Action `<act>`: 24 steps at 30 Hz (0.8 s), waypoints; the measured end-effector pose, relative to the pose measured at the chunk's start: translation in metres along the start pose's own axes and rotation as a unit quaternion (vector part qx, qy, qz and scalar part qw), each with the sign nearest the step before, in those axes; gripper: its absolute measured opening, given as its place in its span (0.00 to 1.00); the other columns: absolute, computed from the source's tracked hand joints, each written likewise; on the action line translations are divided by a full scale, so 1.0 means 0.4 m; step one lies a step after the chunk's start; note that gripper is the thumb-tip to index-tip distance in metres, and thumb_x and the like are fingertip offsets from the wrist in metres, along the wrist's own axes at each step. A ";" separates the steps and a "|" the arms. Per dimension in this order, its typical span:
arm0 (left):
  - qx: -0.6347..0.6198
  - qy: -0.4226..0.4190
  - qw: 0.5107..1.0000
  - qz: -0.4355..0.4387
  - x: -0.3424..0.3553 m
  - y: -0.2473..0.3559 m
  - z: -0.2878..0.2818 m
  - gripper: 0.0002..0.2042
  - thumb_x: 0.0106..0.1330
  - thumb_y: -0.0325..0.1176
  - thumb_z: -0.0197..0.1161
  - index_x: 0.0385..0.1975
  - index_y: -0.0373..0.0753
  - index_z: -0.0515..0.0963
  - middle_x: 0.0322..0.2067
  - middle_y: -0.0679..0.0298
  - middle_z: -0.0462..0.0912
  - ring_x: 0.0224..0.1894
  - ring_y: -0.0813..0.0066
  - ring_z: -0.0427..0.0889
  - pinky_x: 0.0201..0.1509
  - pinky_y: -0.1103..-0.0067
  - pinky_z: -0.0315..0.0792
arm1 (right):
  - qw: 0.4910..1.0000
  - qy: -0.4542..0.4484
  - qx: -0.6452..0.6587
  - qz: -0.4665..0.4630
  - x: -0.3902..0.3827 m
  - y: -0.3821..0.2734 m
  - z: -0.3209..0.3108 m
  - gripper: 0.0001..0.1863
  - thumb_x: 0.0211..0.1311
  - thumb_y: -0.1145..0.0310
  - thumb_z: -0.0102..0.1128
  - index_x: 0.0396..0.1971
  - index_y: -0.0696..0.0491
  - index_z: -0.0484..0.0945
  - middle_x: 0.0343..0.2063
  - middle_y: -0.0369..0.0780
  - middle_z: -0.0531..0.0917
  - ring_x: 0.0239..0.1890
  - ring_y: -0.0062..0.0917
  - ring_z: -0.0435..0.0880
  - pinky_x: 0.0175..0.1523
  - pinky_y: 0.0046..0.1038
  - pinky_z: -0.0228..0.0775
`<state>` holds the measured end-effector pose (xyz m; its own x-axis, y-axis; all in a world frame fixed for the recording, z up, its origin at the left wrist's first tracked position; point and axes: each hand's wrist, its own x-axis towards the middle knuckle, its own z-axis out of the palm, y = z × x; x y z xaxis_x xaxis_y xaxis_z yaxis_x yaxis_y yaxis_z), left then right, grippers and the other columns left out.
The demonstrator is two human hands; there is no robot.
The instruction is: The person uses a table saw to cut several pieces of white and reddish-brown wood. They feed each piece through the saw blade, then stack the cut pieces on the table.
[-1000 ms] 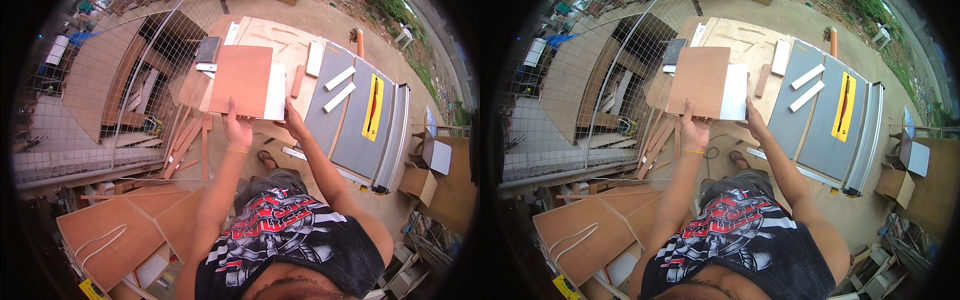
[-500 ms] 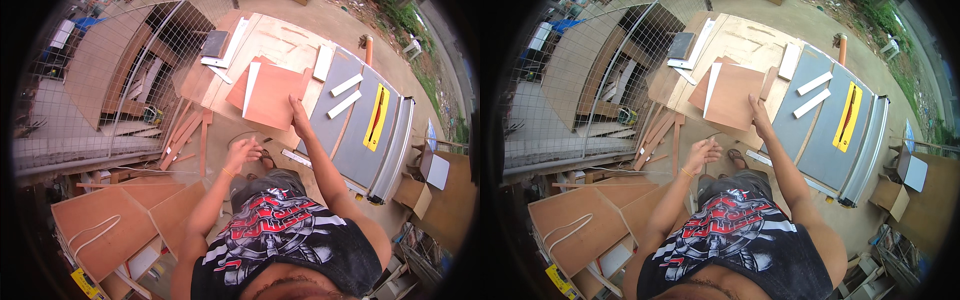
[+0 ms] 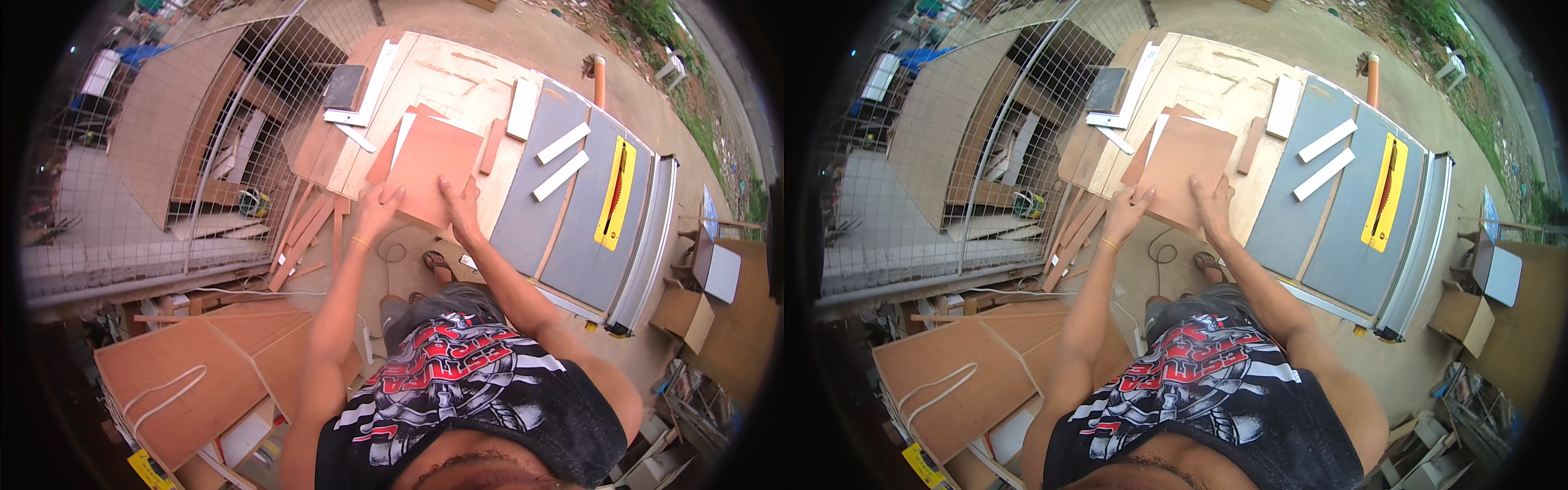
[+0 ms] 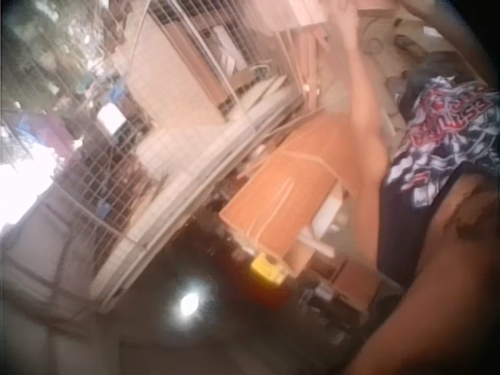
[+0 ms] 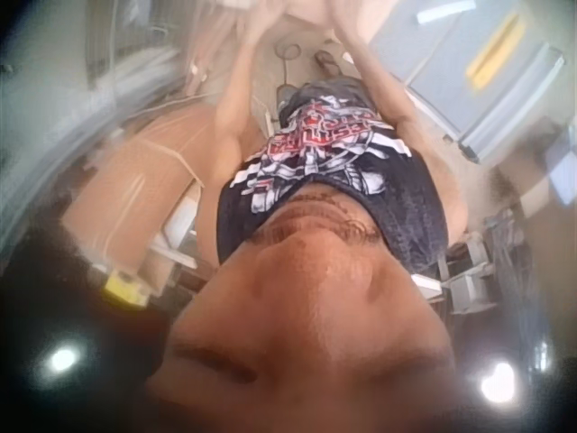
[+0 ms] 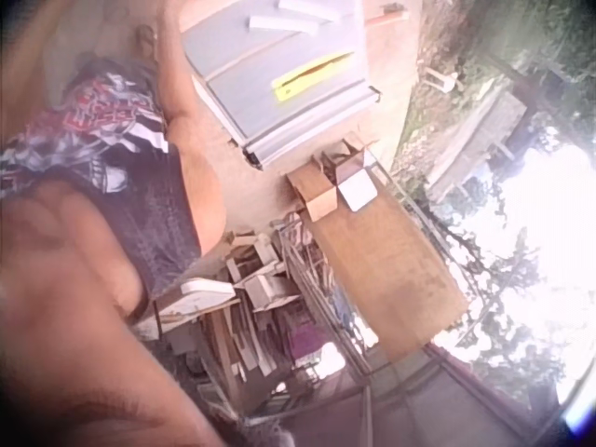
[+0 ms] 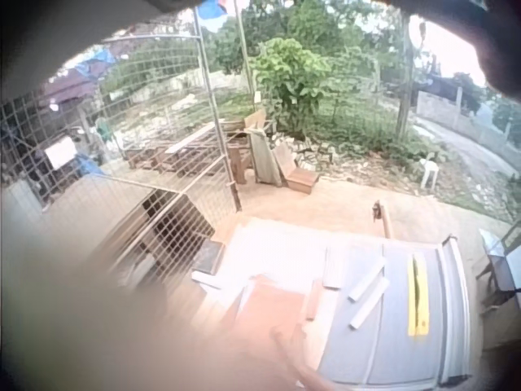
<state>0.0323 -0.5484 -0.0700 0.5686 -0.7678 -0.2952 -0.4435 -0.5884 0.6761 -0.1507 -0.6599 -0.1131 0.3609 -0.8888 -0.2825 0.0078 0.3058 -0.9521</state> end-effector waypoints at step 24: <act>-0.362 -0.329 0.868 -0.082 0.271 0.041 -0.080 0.46 0.73 0.66 0.58 0.79 0.37 0.57 0.73 0.51 0.68 0.72 0.61 0.72 0.72 0.67 0.73 | 0.977 0.019 0.178 0.120 0.045 -0.028 0.085 0.50 0.67 0.48 0.72 0.76 0.60 0.53 0.68 0.49 0.71 0.69 0.34 0.74 0.71 0.36 0.70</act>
<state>0.1087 -0.6331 -0.0694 -0.0422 -0.8073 -0.5887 0.2929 -0.5733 0.7652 -0.1125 -0.6679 -0.1035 0.3564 -0.7874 -0.5029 0.2538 0.5996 -0.7590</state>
